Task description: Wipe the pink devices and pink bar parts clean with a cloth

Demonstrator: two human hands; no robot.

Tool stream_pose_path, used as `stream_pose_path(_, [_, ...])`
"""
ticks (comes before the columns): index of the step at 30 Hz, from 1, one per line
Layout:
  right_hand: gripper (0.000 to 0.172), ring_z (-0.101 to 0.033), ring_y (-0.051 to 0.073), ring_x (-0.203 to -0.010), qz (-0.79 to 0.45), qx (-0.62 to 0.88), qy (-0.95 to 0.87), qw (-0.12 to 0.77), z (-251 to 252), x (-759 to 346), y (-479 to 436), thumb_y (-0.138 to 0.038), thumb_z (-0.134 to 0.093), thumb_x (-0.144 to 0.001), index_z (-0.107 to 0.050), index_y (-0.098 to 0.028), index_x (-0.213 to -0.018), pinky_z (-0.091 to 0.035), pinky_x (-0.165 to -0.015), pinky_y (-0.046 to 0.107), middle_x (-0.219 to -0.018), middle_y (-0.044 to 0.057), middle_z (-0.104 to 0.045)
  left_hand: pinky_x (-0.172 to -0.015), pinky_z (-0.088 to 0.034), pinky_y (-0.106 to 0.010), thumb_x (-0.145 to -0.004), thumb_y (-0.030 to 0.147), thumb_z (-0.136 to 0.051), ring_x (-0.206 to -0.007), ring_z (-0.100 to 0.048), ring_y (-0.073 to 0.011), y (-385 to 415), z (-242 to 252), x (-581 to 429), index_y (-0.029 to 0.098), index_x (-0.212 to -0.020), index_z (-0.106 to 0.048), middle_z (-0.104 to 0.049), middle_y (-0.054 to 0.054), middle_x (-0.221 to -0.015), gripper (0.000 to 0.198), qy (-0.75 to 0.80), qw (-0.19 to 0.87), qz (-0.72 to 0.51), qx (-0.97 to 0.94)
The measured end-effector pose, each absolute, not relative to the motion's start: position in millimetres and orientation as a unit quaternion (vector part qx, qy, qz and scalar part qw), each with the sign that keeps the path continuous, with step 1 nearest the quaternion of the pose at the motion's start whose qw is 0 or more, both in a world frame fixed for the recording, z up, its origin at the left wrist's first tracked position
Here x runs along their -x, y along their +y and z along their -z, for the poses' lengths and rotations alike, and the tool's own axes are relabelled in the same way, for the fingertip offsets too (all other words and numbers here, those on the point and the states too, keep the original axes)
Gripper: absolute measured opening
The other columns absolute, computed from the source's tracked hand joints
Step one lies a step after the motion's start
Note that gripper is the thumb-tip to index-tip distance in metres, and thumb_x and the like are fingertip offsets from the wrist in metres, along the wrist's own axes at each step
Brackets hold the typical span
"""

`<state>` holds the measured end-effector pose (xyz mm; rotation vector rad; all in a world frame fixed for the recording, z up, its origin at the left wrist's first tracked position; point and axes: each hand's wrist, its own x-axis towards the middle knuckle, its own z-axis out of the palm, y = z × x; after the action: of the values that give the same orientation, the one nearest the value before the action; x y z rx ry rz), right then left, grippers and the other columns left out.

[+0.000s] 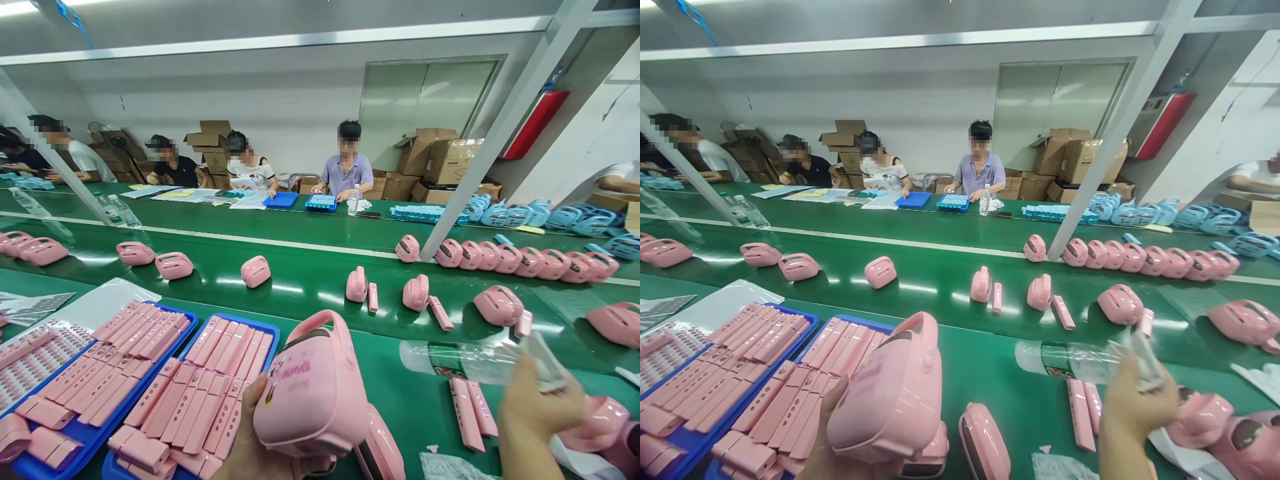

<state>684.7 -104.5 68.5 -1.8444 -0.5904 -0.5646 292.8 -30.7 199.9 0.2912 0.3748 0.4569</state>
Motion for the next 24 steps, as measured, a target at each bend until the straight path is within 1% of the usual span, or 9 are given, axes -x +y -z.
stream_pose_path(2, [0.046, -0.056, 0.03, -0.109, 0.259, 0.766, -0.302, 0.505, -68, -669, -95, -0.047, -0.052, -0.086, -0.057, -0.01, -0.114, -0.042, -0.096, 0.05, -0.117, 0.016, -0.061, -0.069, -0.053, -0.029, -0.065, 0.064, -0.064, -0.086, -0.071, -0.0255, -31, -198, -296, 0.016, -0.095, -0.072, -0.077, -0.009, -0.091, 0.057, 0.202, 0.941, -0.23, -0.143])
stream_pose_path(6, [0.038, -0.062, 0.027, -0.104, 0.228, 0.757, -0.416, 0.45, -67, -644, -79, -0.045, -0.052, -0.083, -0.065, -0.014, -0.101, -0.048, -0.092, 0.04, -0.114, 0.014, -0.066, -0.073, -0.054, -0.034, -0.07, 0.049, -0.069, -0.086, -0.071, -0.0251, -32, -196, -302, 0.014, -0.094, -0.071, -0.077, -0.008, -0.092, 0.042, 0.26, 0.921, -0.263, -0.121])
stream_pose_path(10, [0.058, -0.058, 0.033, -0.108, 0.199, 0.784, -0.411, 0.421, -88, -644, -76, -0.052, -0.032, -0.088, -0.066, -0.008, -0.103, -0.044, -0.094, 0.049, -0.112, 0.02, -0.065, -0.081, -0.053, -0.034, -0.076, 0.036, -0.067, -0.097, -0.067, -0.0256, -33, -195, -305, 0.014, -0.114, -0.06, -0.075, -0.009, -0.095, 0.045, 0.31, 0.883, -0.304, -0.178])
stream_pose_path(13, [0.061, -0.063, 0.038, -0.092, 0.139, 0.819, -0.395, 0.392, -125, -636, -79, -0.054, -0.029, -0.088, -0.067, -0.009, -0.104, -0.049, -0.077, 0.053, -0.093, 0.02, -0.07, -0.083, -0.052, -0.038, -0.074, 0.032, -0.068, -0.102, -0.065, -0.028, -34, -191, -309, 0.018, -0.132, -0.044, -0.073, -0.01, -0.104, 0.064, 0.339, 0.853, -0.301, -0.256])
stream_pose_path(16, [0.045, -0.066, 0.027, -0.068, 0.051, 0.814, -0.436, 0.38, -161, -592, -82, -0.05, -0.037, -0.089, -0.067, -0.022, -0.107, -0.053, -0.059, 0.039, -0.076, 0.007, -0.072, -0.091, -0.049, -0.044, -0.065, 0.032, -0.076, -0.108, -0.061, -0.0324, -35, -187, -317, 0.02, -0.129, -0.045, -0.067, -0.012, -0.116, 0.073, 0.327, 0.827, -0.3, -0.346])
stream_pose_path(18, [0.037, -0.069, 0.02, -0.079, -0.005, 0.771, -0.502, 0.393, -176, -546, -84, -0.045, -0.037, -0.092, -0.064, -0.029, -0.111, -0.055, -0.065, 0.03, -0.091, 0.001, -0.073, -0.093, -0.047, -0.047, -0.061, 0.033, -0.078, -0.108, -0.06, -0.0335, -37, -186, -324, 0.021, -0.123, -0.049, -0.066, -0.013, -0.117, 0.07, 0.311, 0.812, -0.302, -0.391])
stream_pose_path(20, [0.033, -0.062, 0.02, -0.108, -0.065, 0.665, -0.609, 0.427, -179, -503, -84, -0.031, -0.04, -0.093, -0.059, -0.027, -0.119, -0.052, -0.089, 0.034, -0.118, 0.002, -0.066, -0.095, -0.045, -0.047, -0.061, 0.034, -0.078, -0.11, -0.058, -0.0336, -38, -187, -330, 0.021, -0.121, -0.051, -0.065, -0.012, -0.119, 0.067, 0.313, 0.783, -0.315, -0.435])
stream_pose_path(22, [0.037, -0.052, 0.022, -0.121, 0.0, 0.589, -0.683, 0.432, -176, -476, -85, -0.02, -0.041, -0.09, -0.054, -0.022, -0.125, -0.045, -0.099, 0.04, -0.129, 0.005, -0.058, -0.1, -0.04, -0.045, -0.061, 0.034, -0.078, -0.117, -0.053, -0.0326, -39, -189, -331, 0.022, -0.12, -0.052, -0.062, -0.011, -0.123, 0.066, 0.325, 0.744, -0.334, -0.478])
stream_pose_path(24, [0.04, -0.05, 0.021, -0.123, 0.026, 0.535, -0.725, 0.433, -171, -470, -86, -0.017, -0.041, -0.089, -0.05, -0.019, -0.128, -0.044, -0.101, 0.041, -0.131, 0.007, -0.057, -0.104, -0.035, -0.044, -0.06, 0.033, -0.078, -0.12, -0.051, -0.0317, -38, -190, -327, 0.022, -0.119, -0.053, -0.061, -0.011, -0.124, 0.065, 0.334, 0.713, -0.341, -0.514])
